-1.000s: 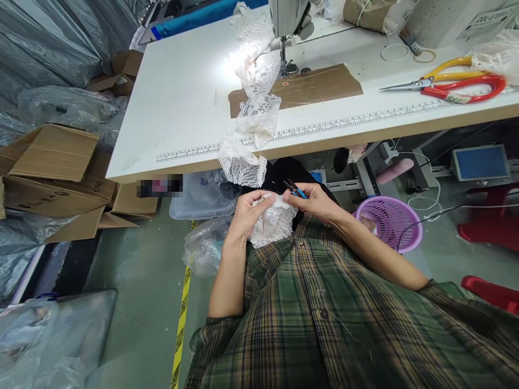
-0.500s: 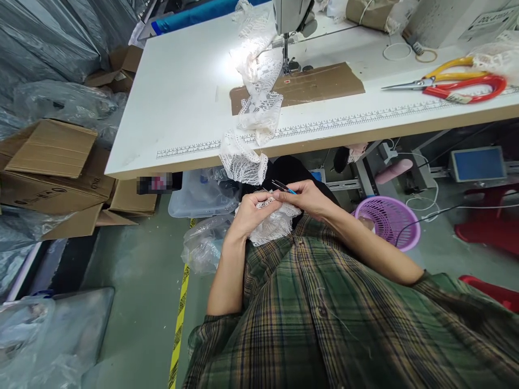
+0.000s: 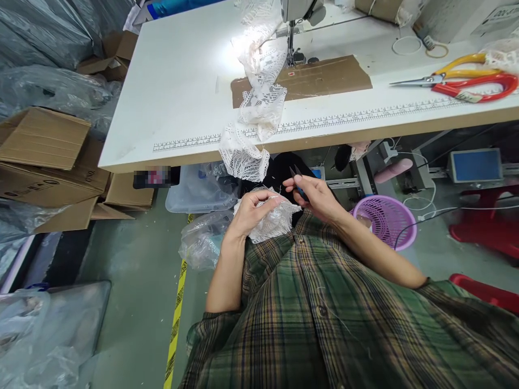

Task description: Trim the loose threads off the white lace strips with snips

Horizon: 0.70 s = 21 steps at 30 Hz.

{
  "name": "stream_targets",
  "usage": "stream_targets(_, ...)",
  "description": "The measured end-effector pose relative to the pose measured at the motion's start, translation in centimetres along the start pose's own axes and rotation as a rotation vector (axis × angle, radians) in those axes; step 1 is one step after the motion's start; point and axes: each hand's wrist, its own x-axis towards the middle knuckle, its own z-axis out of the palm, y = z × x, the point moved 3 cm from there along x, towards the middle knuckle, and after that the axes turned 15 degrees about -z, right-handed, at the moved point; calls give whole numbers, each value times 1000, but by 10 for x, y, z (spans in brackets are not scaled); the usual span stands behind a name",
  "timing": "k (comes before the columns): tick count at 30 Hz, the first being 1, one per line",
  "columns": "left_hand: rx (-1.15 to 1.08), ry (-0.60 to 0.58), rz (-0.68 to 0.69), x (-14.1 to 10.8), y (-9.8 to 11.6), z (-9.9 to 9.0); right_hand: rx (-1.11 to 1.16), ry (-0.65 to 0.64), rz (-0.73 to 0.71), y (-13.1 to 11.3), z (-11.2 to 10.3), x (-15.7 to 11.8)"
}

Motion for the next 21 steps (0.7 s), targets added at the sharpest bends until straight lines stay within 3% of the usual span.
stream_targets(7, -3, -18, 1, 2, 1, 0, -391, -234, -123, 0, -9, -16)
stream_targets(11, -17, -19, -16, 3, 0, 0, -451, -302, -214, -4, -1, -15)
stream_targets(18, -1, -20, -15, 3, -1, 0, -509, -256, -208, -4, 3, -6)
stream_targets(21, -18, -32, -22, 6, -2, 0, -374, -186, -189, 0, 1, -4)
